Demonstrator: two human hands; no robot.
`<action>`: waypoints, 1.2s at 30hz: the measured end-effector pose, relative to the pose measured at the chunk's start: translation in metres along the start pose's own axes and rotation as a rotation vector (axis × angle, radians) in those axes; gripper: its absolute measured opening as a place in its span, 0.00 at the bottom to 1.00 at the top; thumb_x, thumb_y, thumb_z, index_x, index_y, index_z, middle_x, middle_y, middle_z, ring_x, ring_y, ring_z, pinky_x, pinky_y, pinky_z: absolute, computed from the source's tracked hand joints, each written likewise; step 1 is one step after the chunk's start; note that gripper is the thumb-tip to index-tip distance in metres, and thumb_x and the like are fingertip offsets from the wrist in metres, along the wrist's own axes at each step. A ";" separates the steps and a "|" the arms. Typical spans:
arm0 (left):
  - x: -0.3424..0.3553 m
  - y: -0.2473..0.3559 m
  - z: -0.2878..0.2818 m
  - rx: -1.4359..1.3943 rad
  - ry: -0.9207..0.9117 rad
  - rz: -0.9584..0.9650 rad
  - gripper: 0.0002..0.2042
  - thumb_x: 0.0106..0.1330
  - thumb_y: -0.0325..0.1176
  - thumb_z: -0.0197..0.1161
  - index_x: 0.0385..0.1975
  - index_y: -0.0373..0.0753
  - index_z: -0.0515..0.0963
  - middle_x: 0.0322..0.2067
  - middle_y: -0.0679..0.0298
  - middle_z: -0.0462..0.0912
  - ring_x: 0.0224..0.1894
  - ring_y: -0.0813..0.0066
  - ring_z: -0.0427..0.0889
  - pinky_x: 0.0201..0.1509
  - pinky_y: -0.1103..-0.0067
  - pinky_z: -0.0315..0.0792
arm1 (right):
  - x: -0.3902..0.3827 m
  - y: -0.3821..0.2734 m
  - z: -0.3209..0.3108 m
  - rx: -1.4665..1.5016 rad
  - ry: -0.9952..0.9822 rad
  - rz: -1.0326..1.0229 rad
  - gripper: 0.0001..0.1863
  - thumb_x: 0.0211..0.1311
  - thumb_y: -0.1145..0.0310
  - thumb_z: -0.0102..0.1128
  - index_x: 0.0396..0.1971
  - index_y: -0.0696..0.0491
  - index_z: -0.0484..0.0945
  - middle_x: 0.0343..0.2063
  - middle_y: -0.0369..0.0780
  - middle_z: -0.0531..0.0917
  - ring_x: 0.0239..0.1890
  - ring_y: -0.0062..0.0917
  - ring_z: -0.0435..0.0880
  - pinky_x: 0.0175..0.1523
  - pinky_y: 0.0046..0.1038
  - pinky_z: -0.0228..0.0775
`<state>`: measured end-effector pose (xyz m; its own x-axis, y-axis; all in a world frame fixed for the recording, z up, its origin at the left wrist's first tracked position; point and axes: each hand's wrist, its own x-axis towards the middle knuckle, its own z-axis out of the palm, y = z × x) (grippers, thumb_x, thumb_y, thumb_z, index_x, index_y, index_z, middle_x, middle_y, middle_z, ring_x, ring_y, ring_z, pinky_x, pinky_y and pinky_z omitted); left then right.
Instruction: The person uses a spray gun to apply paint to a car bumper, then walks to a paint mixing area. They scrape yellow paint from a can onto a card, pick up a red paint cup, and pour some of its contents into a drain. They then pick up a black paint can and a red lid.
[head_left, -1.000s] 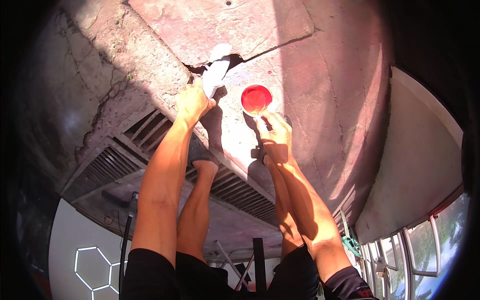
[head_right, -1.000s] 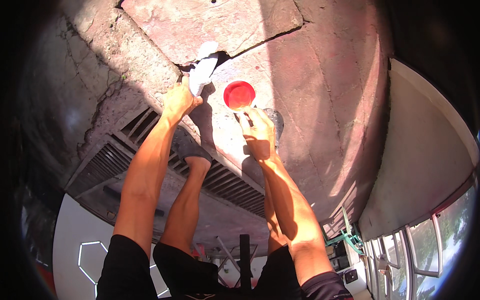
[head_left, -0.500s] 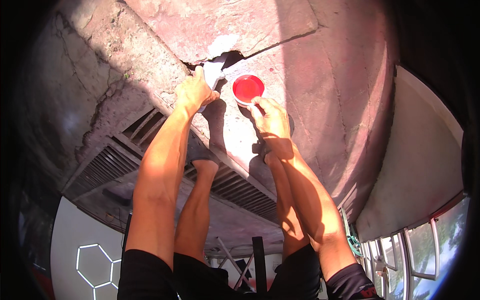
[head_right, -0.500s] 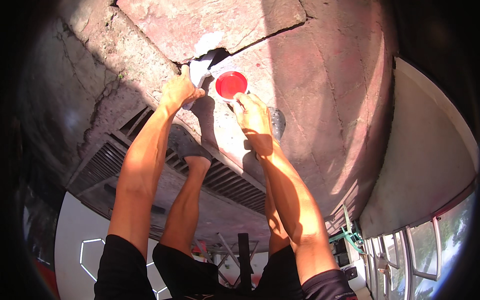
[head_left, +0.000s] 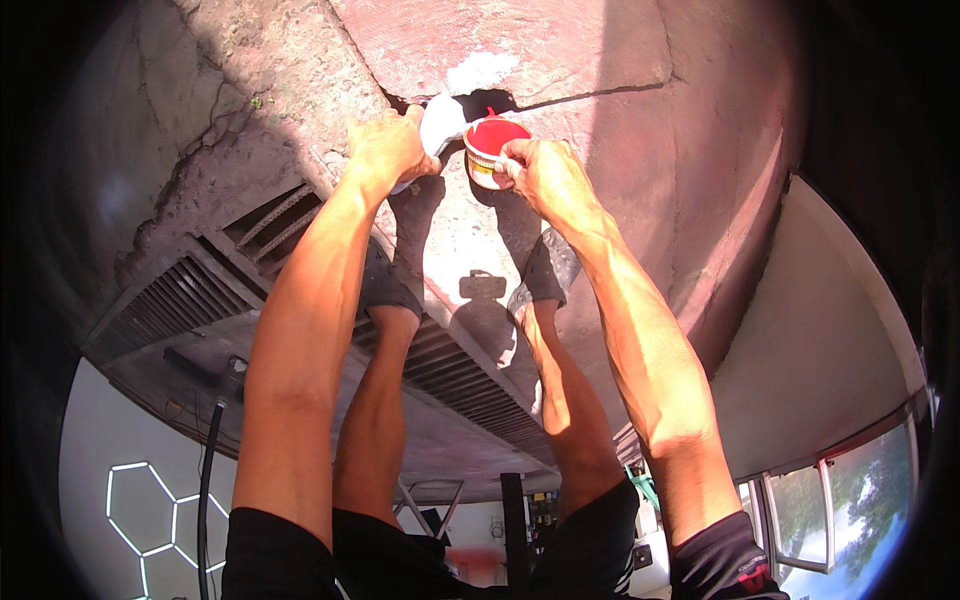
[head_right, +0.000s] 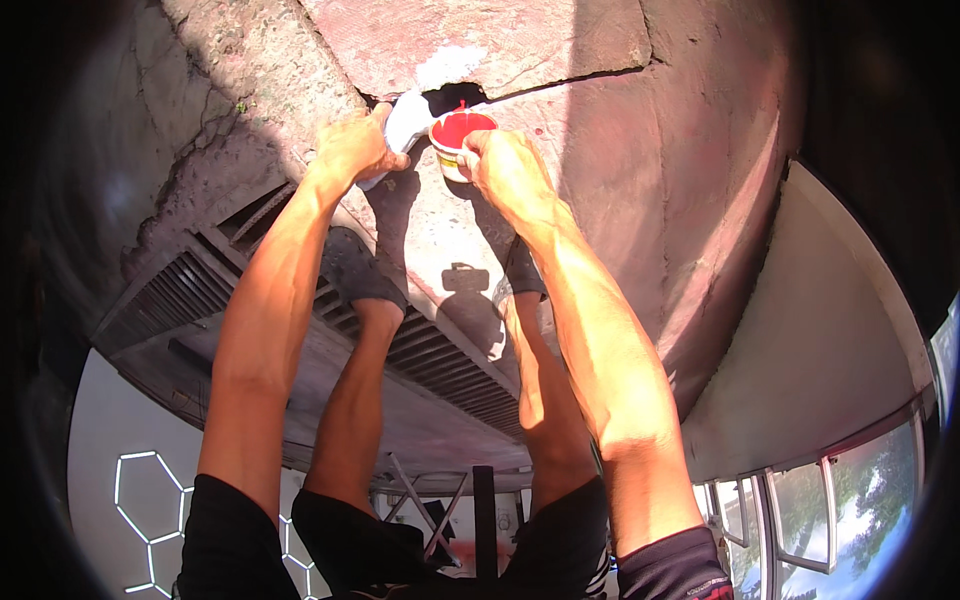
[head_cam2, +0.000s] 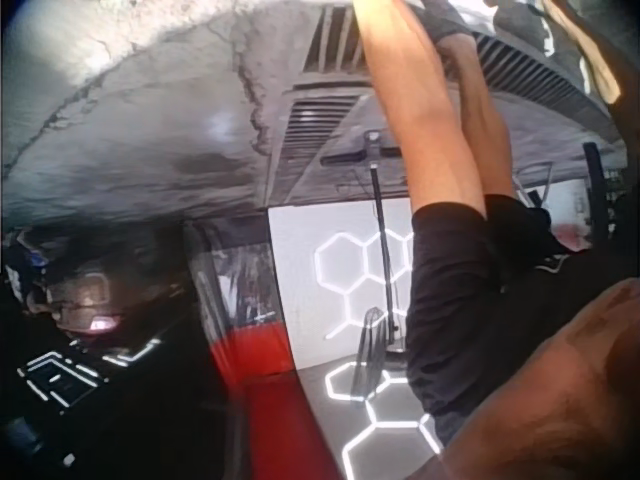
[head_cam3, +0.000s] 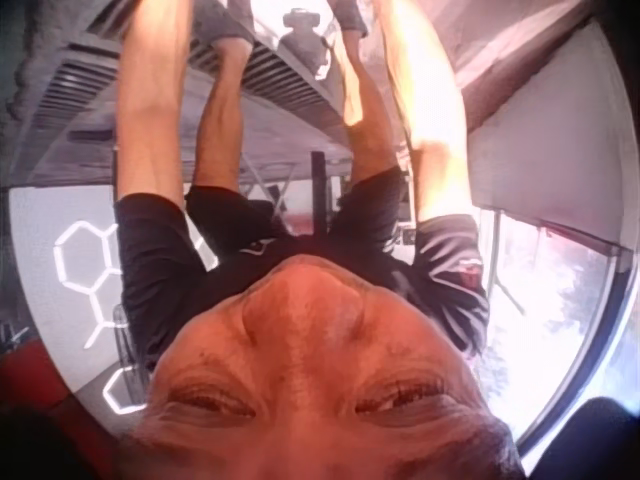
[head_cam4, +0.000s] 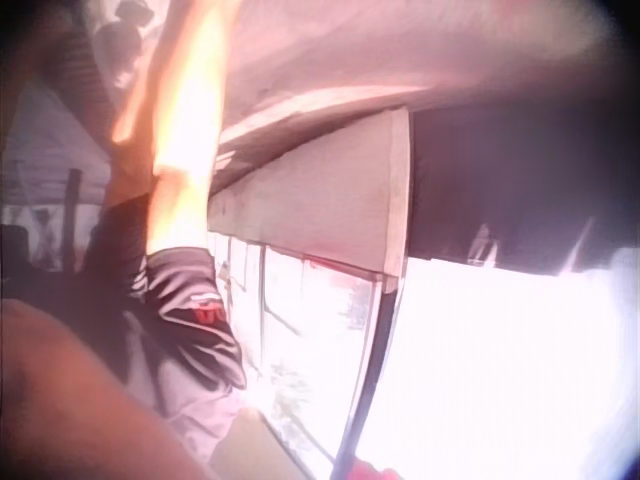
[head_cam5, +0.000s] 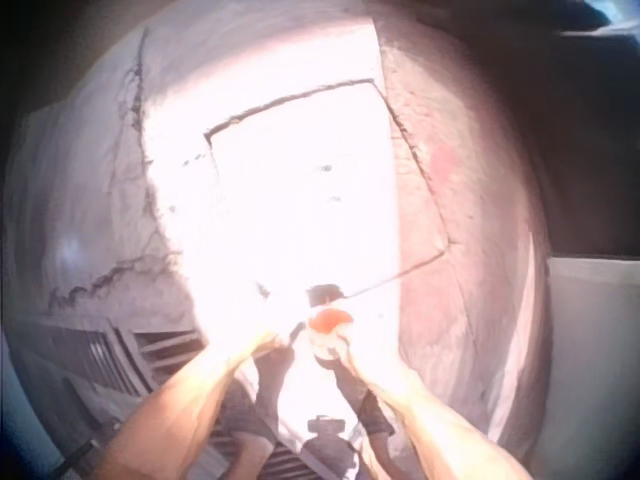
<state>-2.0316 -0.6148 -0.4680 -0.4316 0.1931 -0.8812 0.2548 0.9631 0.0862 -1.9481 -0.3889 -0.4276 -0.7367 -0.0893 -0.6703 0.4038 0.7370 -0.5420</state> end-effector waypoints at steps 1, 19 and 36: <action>-0.002 -0.005 0.004 -0.024 0.016 0.000 0.46 0.58 0.60 0.78 0.75 0.48 0.70 0.65 0.47 0.84 0.65 0.42 0.85 0.73 0.43 0.68 | 0.005 -0.003 -0.003 -0.026 -0.041 0.022 0.11 0.73 0.67 0.69 0.48 0.56 0.91 0.37 0.53 0.92 0.42 0.42 0.95 0.52 0.42 0.83; -0.032 -0.033 0.033 -0.338 0.230 -0.037 0.47 0.58 0.58 0.75 0.78 0.48 0.69 0.63 0.46 0.85 0.65 0.45 0.85 0.72 0.48 0.68 | 0.098 -0.031 -0.035 -0.296 -0.386 0.062 0.23 0.76 0.57 0.72 0.62 0.56 0.88 0.42 0.48 0.94 0.36 0.30 0.91 0.43 0.37 0.84; -0.026 -0.030 0.059 -0.682 0.172 -0.089 0.44 0.61 0.69 0.70 0.66 0.36 0.80 0.56 0.43 0.90 0.61 0.42 0.88 0.66 0.55 0.79 | 0.178 -0.029 -0.024 -0.191 -0.421 0.222 0.17 0.81 0.57 0.66 0.59 0.51 0.89 0.36 0.34 0.90 0.30 0.18 0.81 0.34 0.24 0.80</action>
<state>-1.9771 -0.6599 -0.4748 -0.5704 0.0804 -0.8174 -0.3626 0.8683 0.3384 -2.1033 -0.4100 -0.5192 -0.3466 -0.1498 -0.9260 0.3901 0.8747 -0.2875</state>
